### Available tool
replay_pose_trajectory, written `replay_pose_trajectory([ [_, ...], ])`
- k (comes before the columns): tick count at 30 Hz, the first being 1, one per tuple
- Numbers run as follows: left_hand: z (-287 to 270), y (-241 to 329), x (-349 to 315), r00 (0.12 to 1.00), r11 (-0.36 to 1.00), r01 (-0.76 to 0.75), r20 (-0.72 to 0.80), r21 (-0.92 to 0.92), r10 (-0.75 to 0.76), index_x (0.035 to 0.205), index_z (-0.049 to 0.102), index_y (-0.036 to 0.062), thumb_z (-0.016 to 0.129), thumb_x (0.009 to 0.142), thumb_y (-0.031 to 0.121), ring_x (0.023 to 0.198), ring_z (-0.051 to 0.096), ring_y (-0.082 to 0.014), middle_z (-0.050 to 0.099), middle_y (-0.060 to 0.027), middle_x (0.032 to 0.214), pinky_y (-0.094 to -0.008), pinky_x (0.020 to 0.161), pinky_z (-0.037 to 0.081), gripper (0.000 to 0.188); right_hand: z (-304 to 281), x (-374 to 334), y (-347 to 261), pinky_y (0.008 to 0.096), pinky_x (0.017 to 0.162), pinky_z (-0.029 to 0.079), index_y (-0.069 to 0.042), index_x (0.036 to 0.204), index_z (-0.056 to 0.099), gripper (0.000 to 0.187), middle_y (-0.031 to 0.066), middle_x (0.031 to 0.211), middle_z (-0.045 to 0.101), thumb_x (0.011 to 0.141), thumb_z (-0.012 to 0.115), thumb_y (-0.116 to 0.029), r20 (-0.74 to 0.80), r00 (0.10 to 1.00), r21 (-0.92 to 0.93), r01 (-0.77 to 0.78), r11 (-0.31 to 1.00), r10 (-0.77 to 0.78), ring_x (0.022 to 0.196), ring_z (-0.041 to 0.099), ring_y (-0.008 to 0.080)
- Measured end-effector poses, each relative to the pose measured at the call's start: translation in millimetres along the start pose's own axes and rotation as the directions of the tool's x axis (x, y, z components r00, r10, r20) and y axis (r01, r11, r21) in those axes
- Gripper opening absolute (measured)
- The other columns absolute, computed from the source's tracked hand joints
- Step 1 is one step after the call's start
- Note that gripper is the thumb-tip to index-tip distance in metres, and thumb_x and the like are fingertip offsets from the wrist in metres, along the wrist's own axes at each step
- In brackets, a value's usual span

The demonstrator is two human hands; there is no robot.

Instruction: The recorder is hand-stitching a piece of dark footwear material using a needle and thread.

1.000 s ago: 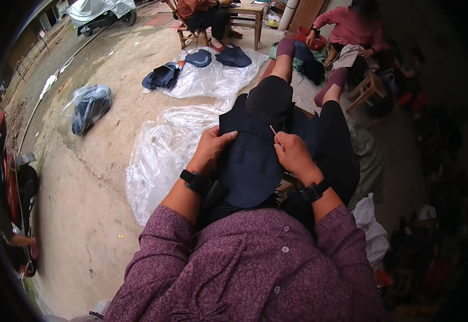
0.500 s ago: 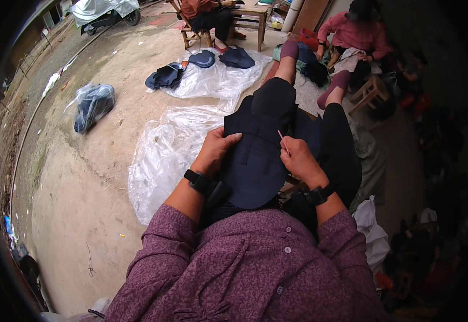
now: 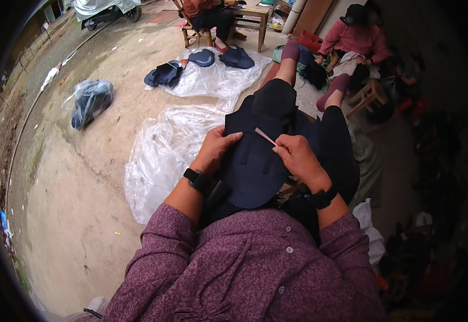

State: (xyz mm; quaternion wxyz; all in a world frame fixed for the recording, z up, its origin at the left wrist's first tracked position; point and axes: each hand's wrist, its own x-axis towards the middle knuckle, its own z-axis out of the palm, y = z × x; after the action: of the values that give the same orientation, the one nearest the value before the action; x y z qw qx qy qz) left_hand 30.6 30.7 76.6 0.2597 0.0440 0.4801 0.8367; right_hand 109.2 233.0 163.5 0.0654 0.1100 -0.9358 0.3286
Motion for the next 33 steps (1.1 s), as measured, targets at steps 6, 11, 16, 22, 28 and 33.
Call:
replay_pose_trajectory([
  [6,4,4,-3,1.0,0.999,-0.008,0.005,-0.042,0.008,0.105,0.06,-0.0042,0.065,0.084,0.006,0.076,0.066,-0.0158,0.067,-0.0113,0.094,-0.0272,0.071,0.055,0.024,8,-5,4,0.0452,0.061,0.046,-0.003,0.07,0.054,0.014,0.0178,0.066,0.056,0.08,0.06,-0.009,-0.077,0.992,-0.224,0.079,0.971,-0.098,0.066,0.058,0.0377],
  [11,2,1,-1,1.0,1.0,-0.01,0.009,-0.03,0.01,0.105,0.06,-0.0043,0.064,0.084,0.006,0.076,0.066,-0.0155,0.067,-0.0109,0.094,-0.0271,0.071,0.054,0.023,9,-6,8,0.0459,0.062,0.047,-0.003,0.068,0.055,0.013,0.018,0.067,0.057,0.079,0.059,-0.008,-0.027,0.994,-0.295,0.09,0.951,-0.103,0.068,0.059,0.037],
  [16,3,0,-1,1.0,1.0,-0.024,-0.005,-0.008,0.024,0.103,0.061,-0.004,0.064,0.085,0.007,0.075,0.065,-0.0149,0.067,-0.01,0.092,-0.0266,0.07,0.054,0.022,14,1,1,0.0458,0.064,0.048,-0.003,0.068,0.059,0.008,0.0187,0.07,0.058,0.076,0.059,-0.006,0.02,0.999,-0.41,0.052,0.911,-0.048,0.071,0.06,0.037],
  [22,4,-3,3,1.0,1.0,-0.026,0.011,0.014,0.025,0.102,0.061,-0.0031,0.063,0.085,0.007,0.075,0.065,-0.014,0.067,-0.0089,0.091,-0.0257,0.068,0.054,0.019,26,17,16,0.0416,0.06,0.045,0.001,0.068,0.058,0.012,0.02,0.065,0.056,0.077,0.062,-0.006,0.014,1.0,-0.125,0.015,0.992,-0.013,0.063,0.057,0.0369],
  [28,-1,-7,7,0.99,1.0,-0.023,-0.136,0.002,0.024,0.099,0.062,-0.001,0.064,0.086,0.01,0.065,0.057,-0.0085,0.065,-0.0026,0.082,-0.0227,0.058,0.048,0.017,42,23,17,0.0396,0.058,0.044,0.002,0.069,0.058,0.013,0.0205,0.066,0.056,0.078,0.062,-0.006,-0.041,0.999,-0.013,0.005,1.0,-0.005,0.063,0.057,0.0359],
  [33,-5,0,-2,0.835,0.724,-0.325,-0.176,0.608,0.522,0.079,0.064,0.0012,0.065,0.086,0.013,0.061,0.048,-0.0048,0.059,0.0024,0.068,-0.021,0.056,0.04,0.014,48,15,8,0.0434,0.061,0.047,-0.004,0.069,0.058,0.012,0.0173,0.066,0.057,0.078,0.063,-0.01,-0.135,0.989,-0.322,0.016,0.947,-0.062,0.069,0.059,0.0348],
])
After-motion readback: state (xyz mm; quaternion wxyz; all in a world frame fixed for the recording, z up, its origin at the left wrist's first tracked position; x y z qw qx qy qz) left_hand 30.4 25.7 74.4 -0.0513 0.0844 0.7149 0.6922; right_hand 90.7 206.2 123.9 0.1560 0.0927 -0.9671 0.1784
